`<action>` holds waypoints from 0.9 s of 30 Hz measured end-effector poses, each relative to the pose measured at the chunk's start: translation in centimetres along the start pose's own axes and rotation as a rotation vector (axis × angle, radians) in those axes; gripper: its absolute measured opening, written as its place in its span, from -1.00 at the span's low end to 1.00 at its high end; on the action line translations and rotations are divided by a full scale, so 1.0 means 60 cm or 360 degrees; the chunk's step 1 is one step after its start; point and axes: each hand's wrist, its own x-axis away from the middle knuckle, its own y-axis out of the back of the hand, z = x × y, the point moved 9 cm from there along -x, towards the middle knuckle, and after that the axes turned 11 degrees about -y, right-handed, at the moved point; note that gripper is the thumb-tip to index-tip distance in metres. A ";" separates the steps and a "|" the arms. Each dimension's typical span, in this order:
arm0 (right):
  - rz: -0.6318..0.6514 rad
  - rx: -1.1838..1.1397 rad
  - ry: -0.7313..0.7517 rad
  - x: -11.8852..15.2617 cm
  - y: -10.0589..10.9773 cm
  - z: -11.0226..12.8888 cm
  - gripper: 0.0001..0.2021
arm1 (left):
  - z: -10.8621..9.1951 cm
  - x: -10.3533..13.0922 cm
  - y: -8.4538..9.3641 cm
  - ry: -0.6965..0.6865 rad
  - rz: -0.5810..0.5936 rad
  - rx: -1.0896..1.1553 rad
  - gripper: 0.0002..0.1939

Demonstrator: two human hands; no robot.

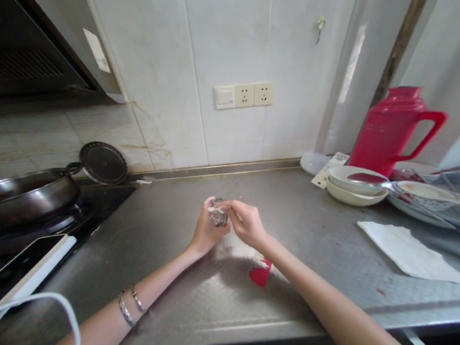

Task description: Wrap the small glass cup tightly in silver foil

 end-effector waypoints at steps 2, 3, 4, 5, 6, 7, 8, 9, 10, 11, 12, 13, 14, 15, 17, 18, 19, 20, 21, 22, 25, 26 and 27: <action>-0.0189 -0.0043 -0.0195 -0.006 0.021 -0.025 -0.77 | -0.011 0.001 0.000 -0.0072 0.0018 -0.0053 -0.19; -0.0258 -0.0046 -0.0256 -0.008 0.028 -0.035 -0.76 | -0.017 0.002 -0.001 -0.0109 0.0033 -0.0060 -0.19; -0.0302 -0.0034 -0.0292 -0.009 0.033 -0.042 -0.75 | -0.022 0.004 -0.004 -0.0141 0.0055 -0.0061 -0.19; -0.0316 -0.0013 -0.0314 -0.010 0.034 -0.046 -0.75 | -0.026 0.006 -0.007 -0.0163 0.0077 -0.0060 -0.19; -0.0305 0.0010 -0.0316 -0.011 0.032 -0.048 -0.75 | -0.029 0.007 -0.009 -0.0176 0.0095 -0.0057 -0.19; -0.0271 0.0029 -0.0300 -0.011 0.027 -0.048 -0.75 | -0.031 0.009 -0.012 -0.0178 0.0107 -0.0051 -0.18; -0.0218 0.0046 -0.0265 -0.010 0.020 -0.045 -0.76 | -0.032 0.010 -0.013 -0.0167 0.0112 -0.0042 -0.17; -0.0155 0.0059 -0.0217 -0.009 0.011 -0.040 -0.77 | -0.031 0.010 -0.014 -0.0149 0.0107 -0.0033 -0.17; -0.0100 0.0067 -0.0163 -0.007 0.004 -0.034 -0.77 | -0.030 0.010 -0.014 -0.0127 0.0099 -0.0023 -0.18; -0.0060 0.0073 -0.0108 -0.005 -0.003 -0.028 -0.77 | -0.028 0.010 -0.014 -0.0101 0.0087 -0.0014 -0.20; -0.0036 0.0080 -0.0058 -0.002 -0.007 -0.022 -0.76 | -0.027 0.010 -0.013 -0.0072 0.0077 -0.0007 -0.22; -0.0026 0.0091 -0.0016 0.000 -0.009 -0.017 -0.75 | -0.026 0.010 -0.013 -0.0046 0.0068 -0.0004 -0.24; -0.0030 0.0104 0.0022 0.002 -0.009 -0.013 -0.75 | -0.026 0.010 -0.013 -0.0029 0.0062 0.0002 -0.25; -0.0038 0.0118 0.0055 0.004 -0.009 -0.010 -0.75 | -0.027 0.009 -0.013 -0.0020 0.0062 0.0011 -0.26; -0.0040 0.0152 0.0128 0.007 -0.008 -0.002 -0.73 | -0.031 0.009 -0.014 -0.0023 0.0062 0.0031 -0.27; -0.0040 0.0168 0.0173 0.009 -0.008 0.003 -0.72 | -0.034 0.008 -0.015 -0.0036 0.0064 0.0038 -0.29; -0.0037 0.0185 0.0225 0.010 -0.008 0.009 -0.71 | -0.036 0.007 -0.015 -0.0053 0.0067 0.0045 -0.30; -0.0029 0.0208 0.0286 0.013 -0.009 0.015 -0.70 | -0.038 0.006 -0.015 -0.0069 0.0069 0.0051 -0.31; -0.0015 0.0238 0.0352 0.015 -0.012 0.022 -0.69 | -0.039 0.004 -0.015 -0.0080 0.0073 0.0059 -0.31; 0.0007 0.0273 0.0420 0.018 -0.015 0.029 -0.68 | -0.038 0.003 -0.015 -0.0088 0.0080 0.0071 -0.31; 0.0088 0.0401 0.0565 0.024 -0.028 0.042 -0.66 | -0.033 -0.001 -0.014 -0.0063 0.0098 0.0098 -0.32; 0.0109 0.0436 0.0586 0.025 -0.031 0.043 -0.66 | -0.031 -0.001 -0.014 -0.0049 0.0096 0.0099 -0.33; 0.0122 0.0462 0.0597 0.026 -0.033 0.043 -0.66 | -0.029 -0.002 -0.013 -0.0039 0.0095 0.0096 -0.34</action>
